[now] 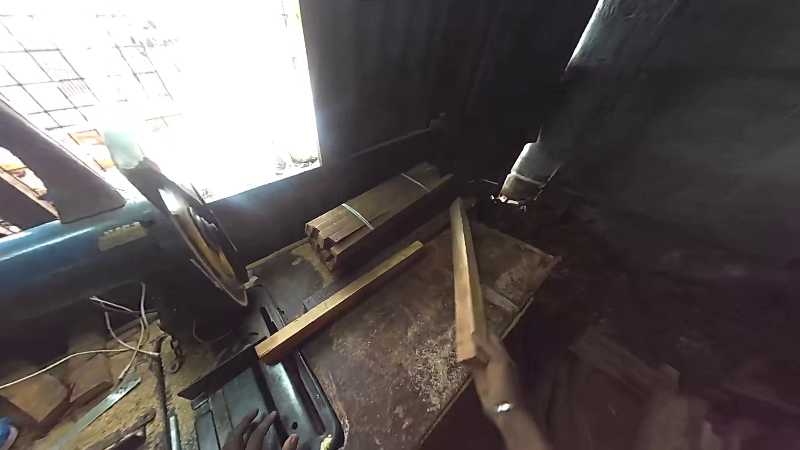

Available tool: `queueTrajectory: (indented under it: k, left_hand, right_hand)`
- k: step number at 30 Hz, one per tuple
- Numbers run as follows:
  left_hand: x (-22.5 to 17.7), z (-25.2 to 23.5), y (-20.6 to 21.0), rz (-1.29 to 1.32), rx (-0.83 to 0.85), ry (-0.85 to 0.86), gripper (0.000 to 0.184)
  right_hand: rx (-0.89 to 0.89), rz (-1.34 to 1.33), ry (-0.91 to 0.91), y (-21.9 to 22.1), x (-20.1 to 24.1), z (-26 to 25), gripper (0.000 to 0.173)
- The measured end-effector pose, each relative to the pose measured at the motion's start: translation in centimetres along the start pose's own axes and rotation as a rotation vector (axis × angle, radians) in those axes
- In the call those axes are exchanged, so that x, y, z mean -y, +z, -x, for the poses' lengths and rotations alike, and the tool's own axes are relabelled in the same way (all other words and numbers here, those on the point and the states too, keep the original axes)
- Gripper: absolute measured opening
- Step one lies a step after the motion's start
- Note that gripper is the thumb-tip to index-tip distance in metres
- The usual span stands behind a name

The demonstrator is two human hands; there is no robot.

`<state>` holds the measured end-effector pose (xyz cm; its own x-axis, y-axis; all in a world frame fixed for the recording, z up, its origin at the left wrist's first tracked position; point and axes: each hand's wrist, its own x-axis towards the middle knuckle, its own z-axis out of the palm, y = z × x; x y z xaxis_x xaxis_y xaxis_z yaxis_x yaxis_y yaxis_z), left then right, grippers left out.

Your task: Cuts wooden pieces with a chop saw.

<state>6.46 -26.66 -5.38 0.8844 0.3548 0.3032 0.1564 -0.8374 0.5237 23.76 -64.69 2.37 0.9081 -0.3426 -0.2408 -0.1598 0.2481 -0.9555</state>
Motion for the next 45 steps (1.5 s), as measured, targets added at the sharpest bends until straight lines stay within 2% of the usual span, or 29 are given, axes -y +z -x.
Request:
queueTrajectory:
  k: [2, 3, 5, 7, 8, 10, 12, 16, 20, 23, 27, 33, 42, 45]
  left_hand:
    - [-0.6, 0.2, -0.3, 0.196, 0.11, 0.115, 0.064]
    - [-1.4, 0.3, -0.5, 0.275, 0.188, 0.171, 0.074]
    - [-3.9, 0.8, -0.6, 0.332, 0.327, 0.22, 0.097]
    - [-5.3, 1.9, -0.3, 0.329, 0.347, 0.123, 0.107]
    - [-4.9, 2.4, 0.2, 0.338, 0.289, 0.058, 0.098]
    - [-3.1, 2.5, 0.8, 0.34, 0.158, -0.008, 0.062]
    - [-2.1, 1.9, 0.6, 0.346, 0.13, 0.005, 0.047]
    - [-2.6, 1.0, 0.6, 0.338, 0.124, 0.015, 0.044]
    - [-1.8, -0.7, 1.3, 0.225, -0.007, -0.146, 0.048]
    - [-1.5, -3.4, 1.9, 0.09, -0.049, -0.326, 0.058]
    - [-2.5, -6.9, 3.1, -0.128, 0.07, -0.488, 0.077]
    - [-2.1, -9.5, 4.9, -0.182, -0.006, -0.59, 0.055]
    - [-2.4, -9.4, 4.5, -0.175, 0.028, -0.56, 0.048]
    - [-2.2, -9.4, 4.8, -0.216, 0.041, -0.555, 0.051]
  right_hand:
    - [0.174, 0.13, 0.029, 1.4, -1.5, 6.6, 0.064]
    - [0.322, 0.198, 0.046, 1.8, -2.0, 9.1, 0.062]
    - [0.616, 0.344, 0.135, 1.9, -2.8, 11.8, 0.052]
    - [0.744, 0.48, 0.09, 2.0, -3.4, 12.4, 0.034]
    - [0.771, 0.528, 0.002, 1.9, -3.6, 12.3, 0.03]
    - [0.781, 0.647, -0.287, 2.0, -4.0, 11.5, 0.029]
    - [0.761, 0.832, -0.59, 2.9, -4.5, 10.0, 0.039]
    - [0.819, 1.122, -1.048, 5.9, -7.2, 4.0, 0.049]
    - [0.937, 0.974, -1.312, 11.5, -10.3, -1.7, 0.041]
    - [0.954, 0.902, -1.337, 15.7, -11.3, -3.8, 0.039]
    - [0.917, 0.973, -1.325, 20.4, -11.1, -6.1, 0.042]
    - [0.888, 0.998, -1.346, 20.6, -11.7, -6.7, 0.044]
    - [0.849, 0.889, -1.367, 20.5, -12.1, -7.0, 0.04]
    - [0.788, 0.943, -1.403, 20.8, -11.9, -6.7, 0.049]
